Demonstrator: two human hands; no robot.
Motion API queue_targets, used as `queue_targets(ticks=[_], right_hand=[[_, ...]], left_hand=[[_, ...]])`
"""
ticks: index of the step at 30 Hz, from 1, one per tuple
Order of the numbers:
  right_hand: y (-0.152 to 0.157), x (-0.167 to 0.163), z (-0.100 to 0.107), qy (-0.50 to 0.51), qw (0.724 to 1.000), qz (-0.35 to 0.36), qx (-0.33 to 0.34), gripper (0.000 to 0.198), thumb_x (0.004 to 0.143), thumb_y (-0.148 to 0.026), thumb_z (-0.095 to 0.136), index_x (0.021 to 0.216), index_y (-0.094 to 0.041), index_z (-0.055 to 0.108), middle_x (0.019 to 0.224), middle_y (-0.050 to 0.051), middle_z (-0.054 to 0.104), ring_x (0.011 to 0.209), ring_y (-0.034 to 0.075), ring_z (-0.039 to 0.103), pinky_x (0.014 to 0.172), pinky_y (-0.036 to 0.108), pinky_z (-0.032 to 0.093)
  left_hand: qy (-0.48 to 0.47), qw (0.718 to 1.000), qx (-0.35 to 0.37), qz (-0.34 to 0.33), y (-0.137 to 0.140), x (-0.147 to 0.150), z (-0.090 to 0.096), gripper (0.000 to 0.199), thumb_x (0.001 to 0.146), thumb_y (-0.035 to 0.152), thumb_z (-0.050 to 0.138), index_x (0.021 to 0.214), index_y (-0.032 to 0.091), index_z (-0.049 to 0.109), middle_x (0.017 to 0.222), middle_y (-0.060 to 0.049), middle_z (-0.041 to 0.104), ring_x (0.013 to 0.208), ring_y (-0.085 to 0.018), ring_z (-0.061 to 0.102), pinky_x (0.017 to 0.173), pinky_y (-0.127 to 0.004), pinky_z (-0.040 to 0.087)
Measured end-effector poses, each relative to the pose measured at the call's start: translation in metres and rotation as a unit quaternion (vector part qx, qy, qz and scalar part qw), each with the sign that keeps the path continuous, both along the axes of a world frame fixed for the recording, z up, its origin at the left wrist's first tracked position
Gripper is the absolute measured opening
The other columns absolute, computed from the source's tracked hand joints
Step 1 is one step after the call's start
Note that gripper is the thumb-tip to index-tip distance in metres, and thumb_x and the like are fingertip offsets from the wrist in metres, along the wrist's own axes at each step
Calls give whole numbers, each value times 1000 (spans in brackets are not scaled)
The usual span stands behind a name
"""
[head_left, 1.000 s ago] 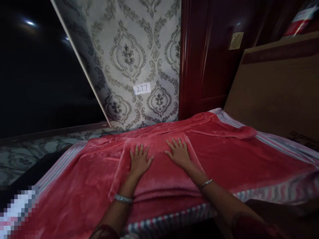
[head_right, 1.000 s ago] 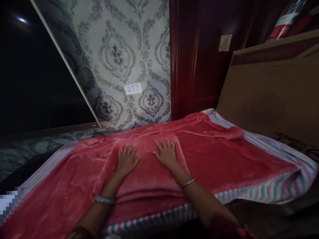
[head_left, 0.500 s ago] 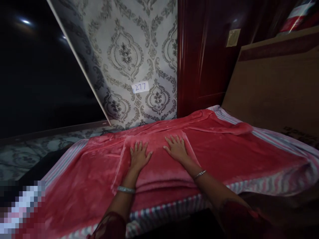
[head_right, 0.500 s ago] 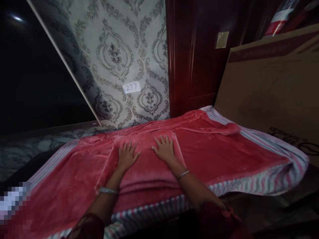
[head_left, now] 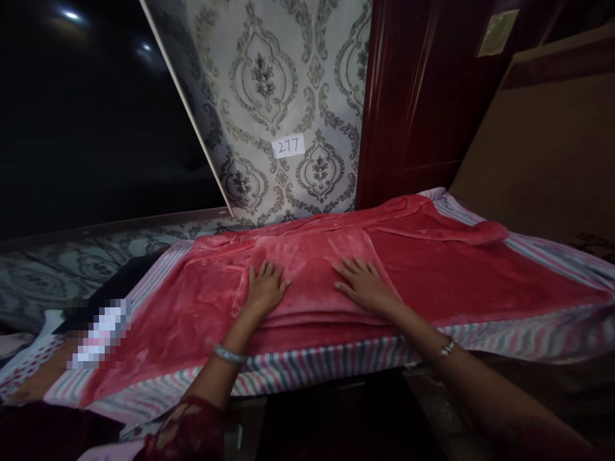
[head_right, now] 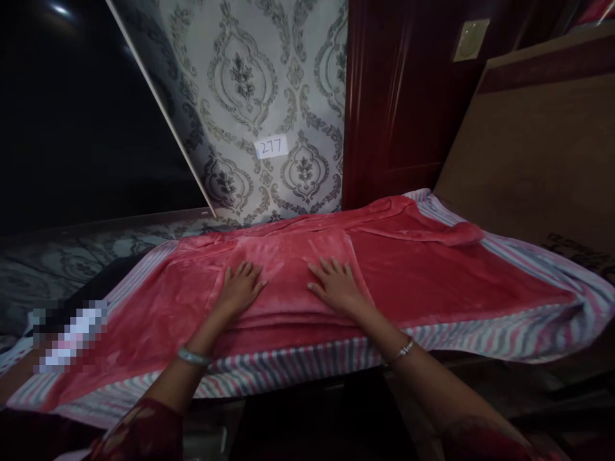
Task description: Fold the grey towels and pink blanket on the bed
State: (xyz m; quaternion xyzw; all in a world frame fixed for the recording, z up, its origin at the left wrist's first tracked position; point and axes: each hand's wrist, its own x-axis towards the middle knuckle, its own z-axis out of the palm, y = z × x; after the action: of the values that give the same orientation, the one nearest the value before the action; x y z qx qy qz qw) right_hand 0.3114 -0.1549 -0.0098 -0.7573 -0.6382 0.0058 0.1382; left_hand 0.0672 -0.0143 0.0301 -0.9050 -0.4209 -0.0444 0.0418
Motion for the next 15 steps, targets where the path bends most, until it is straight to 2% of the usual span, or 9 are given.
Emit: queue_targets(ticks=[2, 4, 8, 11, 15], right_hand=[[-15, -10, -10, -15, 999, 25, 22, 56, 100, -54, 35, 153, -35, 36, 159, 4, 33, 147, 34, 24, 114, 57, 24], [-23, -17, -18, -25, 999, 18, 35, 55, 100, -51, 37, 152, -34, 37, 159, 3, 33, 147, 33, 23, 115, 57, 23], [-25, -20, -25, -34, 998, 5, 54, 53, 100, -48, 38, 150, -32, 42, 158, 3, 34, 146, 34, 24, 115, 56, 22], [-24, -19, -25, -26, 997, 4, 66, 52, 100, -46, 39, 148, -30, 45, 157, 3, 37, 145, 33, 27, 115, 55, 23], [-26, -20, -27, 2, 995, -3, 101, 50, 100, -42, 37, 144, -23, 52, 152, 5, 45, 143, 29, 32, 115, 50, 26]], left_hand=[[-16, 1000, -7, 8, -9, -9, -8, 56, 97, 49, 39, 148, 24, 45, 158, -12, 36, 148, -35, 25, 116, -66, 15], [-31, 999, -6, 24, -14, -14, -18, 57, 97, 50, 38, 150, 27, 41, 160, -9, 31, 149, -35, 21, 115, -68, 14], [-45, 998, 24, 43, -16, -18, -34, 58, 97, 48, 36, 152, 29, 37, 163, -7, 26, 151, -35, 13, 115, -69, 12], [-47, 997, 33, 45, -17, -16, -36, 57, 97, 48, 36, 152, 29, 38, 162, -7, 28, 150, -35, 15, 115, -68, 12], [-56, 997, 34, 46, -22, -15, -30, 55, 98, 44, 36, 150, 27, 41, 161, -9, 30, 150, -33, 19, 116, -66, 14]])
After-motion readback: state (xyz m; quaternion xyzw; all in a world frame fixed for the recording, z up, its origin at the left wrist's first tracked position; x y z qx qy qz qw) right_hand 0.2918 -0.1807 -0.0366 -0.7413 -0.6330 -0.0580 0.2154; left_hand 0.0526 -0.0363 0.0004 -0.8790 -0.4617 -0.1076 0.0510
